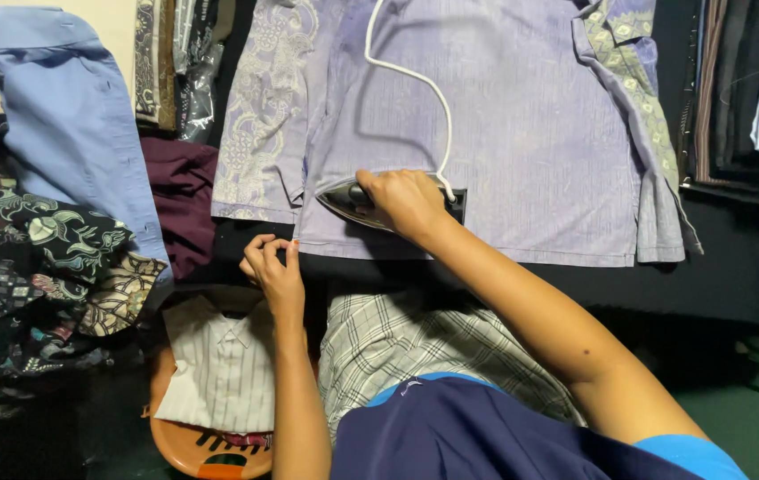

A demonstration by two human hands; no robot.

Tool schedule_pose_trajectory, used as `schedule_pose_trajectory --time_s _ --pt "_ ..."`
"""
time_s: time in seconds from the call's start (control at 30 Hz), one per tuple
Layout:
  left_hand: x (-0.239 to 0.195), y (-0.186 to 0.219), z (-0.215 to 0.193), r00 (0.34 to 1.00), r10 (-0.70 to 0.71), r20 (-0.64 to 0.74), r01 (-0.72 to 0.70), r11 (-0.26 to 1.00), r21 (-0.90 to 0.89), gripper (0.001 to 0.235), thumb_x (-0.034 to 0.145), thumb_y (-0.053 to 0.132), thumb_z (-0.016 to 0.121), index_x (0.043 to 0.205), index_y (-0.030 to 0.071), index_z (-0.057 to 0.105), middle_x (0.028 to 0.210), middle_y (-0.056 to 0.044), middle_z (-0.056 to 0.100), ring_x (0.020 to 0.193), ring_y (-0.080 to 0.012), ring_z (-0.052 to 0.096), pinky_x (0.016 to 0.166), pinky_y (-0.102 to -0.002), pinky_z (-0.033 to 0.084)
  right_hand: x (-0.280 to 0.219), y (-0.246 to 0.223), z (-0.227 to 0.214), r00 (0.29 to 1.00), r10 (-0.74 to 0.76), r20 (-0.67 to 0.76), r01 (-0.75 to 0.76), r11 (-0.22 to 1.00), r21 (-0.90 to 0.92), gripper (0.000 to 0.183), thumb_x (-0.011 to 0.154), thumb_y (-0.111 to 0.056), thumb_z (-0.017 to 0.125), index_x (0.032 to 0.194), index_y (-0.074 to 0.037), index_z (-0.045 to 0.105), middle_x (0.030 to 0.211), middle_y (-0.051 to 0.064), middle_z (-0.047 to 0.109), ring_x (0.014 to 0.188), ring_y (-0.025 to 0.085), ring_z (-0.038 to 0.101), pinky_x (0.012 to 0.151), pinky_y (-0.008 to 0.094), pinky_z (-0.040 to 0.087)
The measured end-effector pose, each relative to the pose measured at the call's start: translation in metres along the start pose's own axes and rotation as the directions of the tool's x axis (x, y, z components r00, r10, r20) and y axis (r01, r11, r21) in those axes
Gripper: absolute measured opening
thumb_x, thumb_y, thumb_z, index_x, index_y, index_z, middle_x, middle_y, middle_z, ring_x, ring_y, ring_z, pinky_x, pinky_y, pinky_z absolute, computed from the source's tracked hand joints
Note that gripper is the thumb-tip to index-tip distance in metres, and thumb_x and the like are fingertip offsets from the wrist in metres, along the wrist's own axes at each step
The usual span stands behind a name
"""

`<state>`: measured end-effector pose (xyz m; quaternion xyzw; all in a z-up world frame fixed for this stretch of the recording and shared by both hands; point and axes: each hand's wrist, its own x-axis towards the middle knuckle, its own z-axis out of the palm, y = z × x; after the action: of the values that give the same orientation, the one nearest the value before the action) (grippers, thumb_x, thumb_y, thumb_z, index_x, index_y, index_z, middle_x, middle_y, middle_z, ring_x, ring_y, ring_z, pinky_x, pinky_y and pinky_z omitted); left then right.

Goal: Ironing a purple patterned shirt on an ironing station.

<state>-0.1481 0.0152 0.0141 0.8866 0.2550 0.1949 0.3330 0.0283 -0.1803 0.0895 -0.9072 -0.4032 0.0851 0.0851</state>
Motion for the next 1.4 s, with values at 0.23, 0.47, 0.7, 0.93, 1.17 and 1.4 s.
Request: schedule_pose_trajectory --time_s 0.23,0.47,0.7,0.93,1.17,1.4 --pt "-0.001 -0.007 -0.003 0.998 0.043 0.044 -0.041 0.999 -0.031 0.023 0.1 0.032 0.068 0.095 0.012 0.056 0.123 -0.004 0.048 0.11 -0.0318 0.041 0.102 -0.046 0.036 -0.076 -0.022 0.007 0.993 -0.051 0.109 0.052 0.999 -0.005 0.037 0.087 -0.026 0.067 0.123 -0.023 0.061 0.081 0.007 0.076 0.077 0.03 0.077 0.067 0.045 0.061" --pt "-0.003 -0.015 -0.001 0.995 0.087 0.057 -0.085 0.996 -0.028 0.022 0.103 0.032 0.068 0.098 0.013 0.058 0.125 -0.003 0.046 0.11 -0.0316 0.039 0.103 -0.045 0.036 -0.166 0.063 -0.002 0.948 0.274 0.159 -0.266 0.961 -0.07 0.049 0.08 -0.036 0.078 0.125 -0.023 0.06 0.086 0.007 0.075 0.08 0.034 0.076 0.069 0.05 0.061" --pt "-0.003 -0.024 0.003 0.995 0.096 0.037 -0.095 0.995 -0.039 0.019 0.104 0.025 0.069 0.097 0.01 0.058 0.125 -0.005 0.048 0.113 -0.0353 0.039 0.105 -0.049 0.034 -0.251 0.126 -0.028 0.604 0.796 -0.035 -0.795 0.599 -0.096 0.05 0.09 -0.057 0.07 0.12 -0.016 0.065 0.089 0.013 0.078 0.087 0.037 0.076 0.075 0.052 0.06" --pt "-0.006 -0.017 -0.003 0.993 0.108 0.05 -0.106 0.994 -0.035 0.018 0.104 0.023 0.069 0.098 0.009 0.058 0.125 -0.006 0.048 0.114 -0.036 0.039 0.106 -0.049 0.033 -0.292 0.216 -0.002 0.203 0.963 -0.175 -0.975 0.214 0.05 0.055 0.092 -0.057 0.078 0.119 -0.011 0.066 0.09 0.025 0.074 0.089 0.049 0.073 0.076 0.056 0.058" --pt "-0.004 -0.02 0.002 0.994 0.109 0.032 -0.106 0.992 -0.069 0.02 0.105 0.027 0.067 0.098 0.011 0.057 0.126 -0.006 0.048 0.114 -0.0349 0.039 0.106 -0.048 0.034 -0.264 0.181 -0.029 0.341 0.935 -0.093 -0.926 0.352 0.138 0.063 0.091 -0.053 0.076 0.131 -0.006 0.065 0.097 0.031 0.073 0.095 0.053 0.07 0.081 0.061 0.055" --pt "-0.002 -0.018 0.001 0.995 0.093 0.035 -0.089 0.991 -0.099 0.022 0.104 0.029 0.067 0.097 0.01 0.057 0.126 -0.006 0.047 0.112 -0.0342 0.038 0.107 -0.048 0.033 -0.178 0.086 -0.029 0.716 0.693 0.086 -0.698 0.708 0.104 0.045 0.09 -0.04 0.071 0.122 -0.009 0.062 0.089 0.025 0.075 0.089 0.048 0.073 0.077 0.059 0.058"
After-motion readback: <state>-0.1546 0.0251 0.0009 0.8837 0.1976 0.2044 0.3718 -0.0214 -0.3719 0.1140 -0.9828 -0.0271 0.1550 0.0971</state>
